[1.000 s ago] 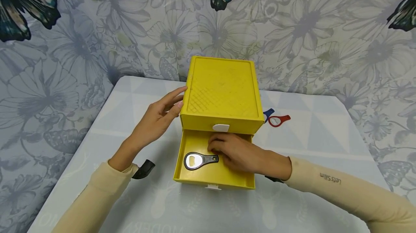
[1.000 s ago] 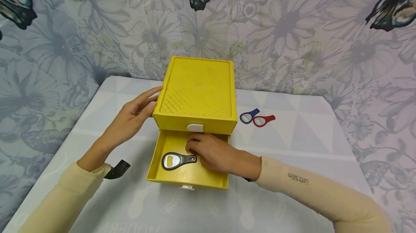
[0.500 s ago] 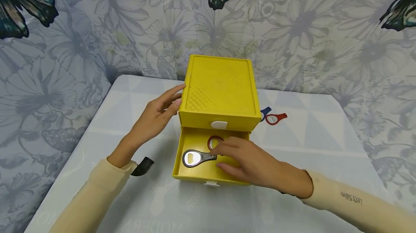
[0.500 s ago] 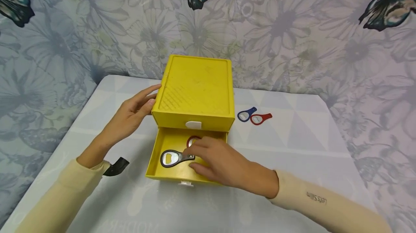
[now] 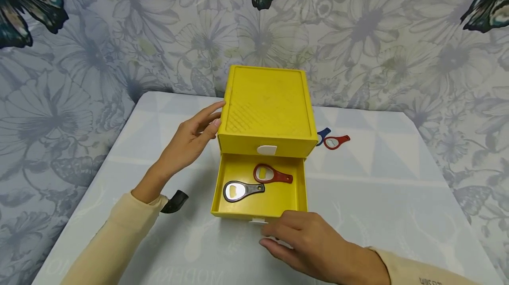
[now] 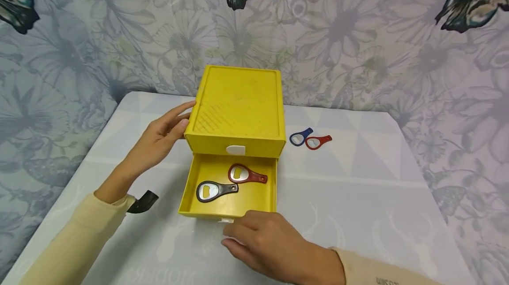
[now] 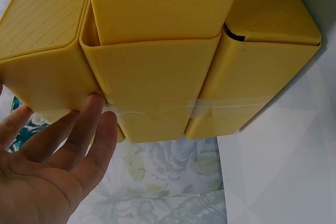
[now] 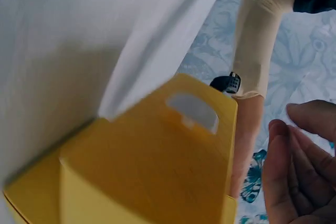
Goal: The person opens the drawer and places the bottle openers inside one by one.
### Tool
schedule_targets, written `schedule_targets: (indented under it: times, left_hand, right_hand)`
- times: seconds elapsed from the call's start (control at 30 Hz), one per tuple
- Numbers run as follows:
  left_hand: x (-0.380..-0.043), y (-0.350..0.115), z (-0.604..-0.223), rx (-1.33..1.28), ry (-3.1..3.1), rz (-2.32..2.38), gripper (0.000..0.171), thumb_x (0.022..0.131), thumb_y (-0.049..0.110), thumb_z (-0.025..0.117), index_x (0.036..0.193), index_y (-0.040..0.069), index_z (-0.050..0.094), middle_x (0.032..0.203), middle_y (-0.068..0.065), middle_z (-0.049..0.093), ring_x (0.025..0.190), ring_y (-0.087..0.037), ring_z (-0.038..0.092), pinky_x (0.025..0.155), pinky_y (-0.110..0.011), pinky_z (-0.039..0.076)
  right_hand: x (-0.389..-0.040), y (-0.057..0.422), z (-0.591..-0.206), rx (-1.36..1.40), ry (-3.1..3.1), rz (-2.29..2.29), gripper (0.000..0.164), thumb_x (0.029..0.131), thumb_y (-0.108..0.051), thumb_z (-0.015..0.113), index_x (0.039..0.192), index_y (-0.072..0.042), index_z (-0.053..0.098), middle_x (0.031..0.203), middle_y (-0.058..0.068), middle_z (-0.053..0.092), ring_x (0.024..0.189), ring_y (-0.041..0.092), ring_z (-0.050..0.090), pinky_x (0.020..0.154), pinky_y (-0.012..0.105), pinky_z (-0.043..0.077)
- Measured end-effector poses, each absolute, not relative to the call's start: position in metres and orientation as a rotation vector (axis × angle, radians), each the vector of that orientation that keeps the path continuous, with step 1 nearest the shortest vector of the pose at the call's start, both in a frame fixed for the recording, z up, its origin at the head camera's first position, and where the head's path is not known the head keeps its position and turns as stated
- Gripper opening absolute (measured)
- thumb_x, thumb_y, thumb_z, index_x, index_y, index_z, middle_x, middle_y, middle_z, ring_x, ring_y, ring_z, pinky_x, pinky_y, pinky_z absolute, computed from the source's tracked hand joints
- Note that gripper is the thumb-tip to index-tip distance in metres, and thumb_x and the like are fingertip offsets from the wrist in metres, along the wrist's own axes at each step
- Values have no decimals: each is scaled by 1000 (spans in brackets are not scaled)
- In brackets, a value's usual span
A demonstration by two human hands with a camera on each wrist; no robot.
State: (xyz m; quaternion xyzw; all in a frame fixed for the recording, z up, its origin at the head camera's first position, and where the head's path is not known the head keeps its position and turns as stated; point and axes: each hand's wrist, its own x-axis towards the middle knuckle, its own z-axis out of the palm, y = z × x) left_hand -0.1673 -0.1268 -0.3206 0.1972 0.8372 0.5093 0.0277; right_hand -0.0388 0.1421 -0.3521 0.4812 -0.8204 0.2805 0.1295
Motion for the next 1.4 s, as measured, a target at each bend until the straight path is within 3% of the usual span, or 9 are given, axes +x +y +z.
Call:
schedule_targets:
  times: [0.2, 0.47, 1.0, 1.4]
  left_hand:
    - [-169, -127, -321, 616, 2573, 1583, 48, 100, 31, 43, 146, 31, 32, 143, -7, 46, 117, -22, 57, 91, -41, 52]
    - [-168, -128, -322, 616, 2566, 1597, 48, 100, 31, 44, 147, 30, 32, 143, -5, 46, 116, -21, 58, 91, -40, 52]
    - [-168, -125, -322, 623, 2565, 1605, 48, 100, 30, 43, 147, 29, 32, 142, -5, 46, 117, -21, 57, 91, -40, 52]
    - [-168, -126, -322, 622, 2550, 1617, 47, 101, 30, 42, 147, 28, 32, 144, -6, 45, 119, -21, 56, 91, -39, 52]
  right_hand:
    - [-31, 141, -376, 1284, -2301, 931, 9, 86, -21, 69, 95, -17, 68, 85, -11, 68, 76, -2, 62, 73, 12, 53]
    - [-25, 141, -392, 1048, -2449, 640, 14, 91, -29, 62, 92, -17, 69, 79, -10, 68, 69, 0, 64, 63, 16, 55]
    - [-23, 134, -396, 925, -2518, 536, 16, 90, -30, 63, 92, -16, 70, 77, -10, 69, 65, -1, 63, 61, 17, 55]
    - [-48, 135, -392, 883, -2512, 542, 15, 90, -27, 63, 92, -14, 68, 81, -8, 70, 68, 1, 62, 65, 19, 56]
